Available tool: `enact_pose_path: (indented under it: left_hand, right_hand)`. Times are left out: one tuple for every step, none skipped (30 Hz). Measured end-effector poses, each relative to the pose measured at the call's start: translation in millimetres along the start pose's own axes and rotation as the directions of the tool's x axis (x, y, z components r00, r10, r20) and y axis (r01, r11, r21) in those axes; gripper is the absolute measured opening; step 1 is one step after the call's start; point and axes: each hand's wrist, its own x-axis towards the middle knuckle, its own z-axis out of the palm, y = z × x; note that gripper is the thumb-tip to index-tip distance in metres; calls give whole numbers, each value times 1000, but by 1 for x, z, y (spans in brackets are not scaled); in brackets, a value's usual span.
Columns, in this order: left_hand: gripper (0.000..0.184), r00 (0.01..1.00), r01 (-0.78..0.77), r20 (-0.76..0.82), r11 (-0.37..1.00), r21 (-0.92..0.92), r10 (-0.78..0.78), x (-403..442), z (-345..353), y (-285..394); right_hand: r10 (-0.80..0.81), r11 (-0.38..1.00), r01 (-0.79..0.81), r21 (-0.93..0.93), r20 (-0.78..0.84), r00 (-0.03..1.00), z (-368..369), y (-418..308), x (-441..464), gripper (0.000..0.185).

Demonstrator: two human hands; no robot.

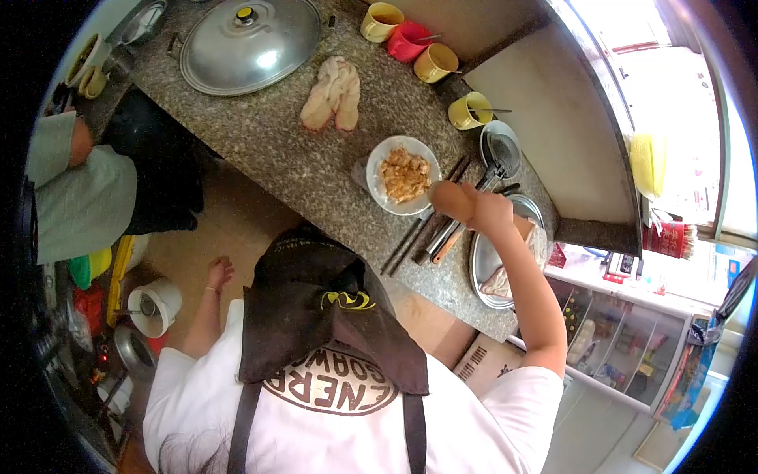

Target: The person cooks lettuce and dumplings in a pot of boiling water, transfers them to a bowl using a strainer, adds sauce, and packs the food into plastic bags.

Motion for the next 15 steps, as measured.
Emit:
enact_pose_path:
  left_hand:
    - [16, 1000, 2, 1, 1000, 5, -2, -4, 3, 4]
    - [15, 1000, 11, -12, 1000, 19, -11, -8, 6, 9]
    - [14, 1000, 19, -25, 999, 36, -19, -10, 6, 13]
    - [14, 1000, 18, -24, 999, 49, -17, -7, 3, 11]
    - [12, 999, 24, 24, 999, 22, -24, -4, 3, 11]
    - [10, 997, 31, 71, 1000, -5, -31, -2, 2, 11]
    - [10, 997, 27, 74, 1000, 6, -28, 1, 2, 11]
    - [8, 997, 51, 52, 998, 29, -53, -1, 5, 15]
    - [8, 997, 75, 29, 996, 50, -76, -1, 7, 18]
    - [8, 997, 68, 32, 996, 58, -70, -1, 6, 20]
    - [8, 999, 26, 44, 999, 43, -27, -2, 4, 19]
    - [10, 998, -18, 54, 1000, 25, 16, -3, 3, 18]
    - [10, 998, -28, 56, 999, 25, 26, -2, 3, 20]
    - [10, 998, -9, 62, 1000, 23, 7, 0, 3, 21]
    - [11, 998, 9, 69, 1000, 18, -10, 1, 2, 22]
  right_hand:
    - [-9, 1000, 9, -4, 34, 999, 0, -1, -3, 73]
    - [-7, 1000, 7, 1, 38, 999, 4, 0, -3, 73]
    - [8, 1000, -8, -22, 7, 1000, 10, 3, -2, 73]
    - [24, 999, -25, -43, -25, 999, 15, 4, 0, 73]
    - [42, 999, -43, -33, -22, 999, 13, 5, 0, 72]
    - [50, 998, -50, -23, -17, 999, 15, 6, -2, 72]
    - [39, 999, -40, -3, -56, 998, 18, 7, -4, 72]
    - [30, 999, -29, 16, -97, 995, 19, 8, -6, 71]
    - [80, 996, -80, 29, 9, 997, 2, -2, -14, 74]
    - [87, 996, -87, 36, 8, 996, 3, -3, -18, 74]
    - [103, 990, -104, 98, 21, 995, 5, -3, -23, 74]
    - [116, 980, -119, 159, 31, 993, 6, -3, -27, 73]
    - [121, 979, -123, 163, 24, 992, 7, -2, -32, 73]
    - [158, 941, -126, 315, -79, 984, 8, 0, -40, 74]
    - [207, 882, -106, 458, -176, 962, 9, 2, -47, 74]
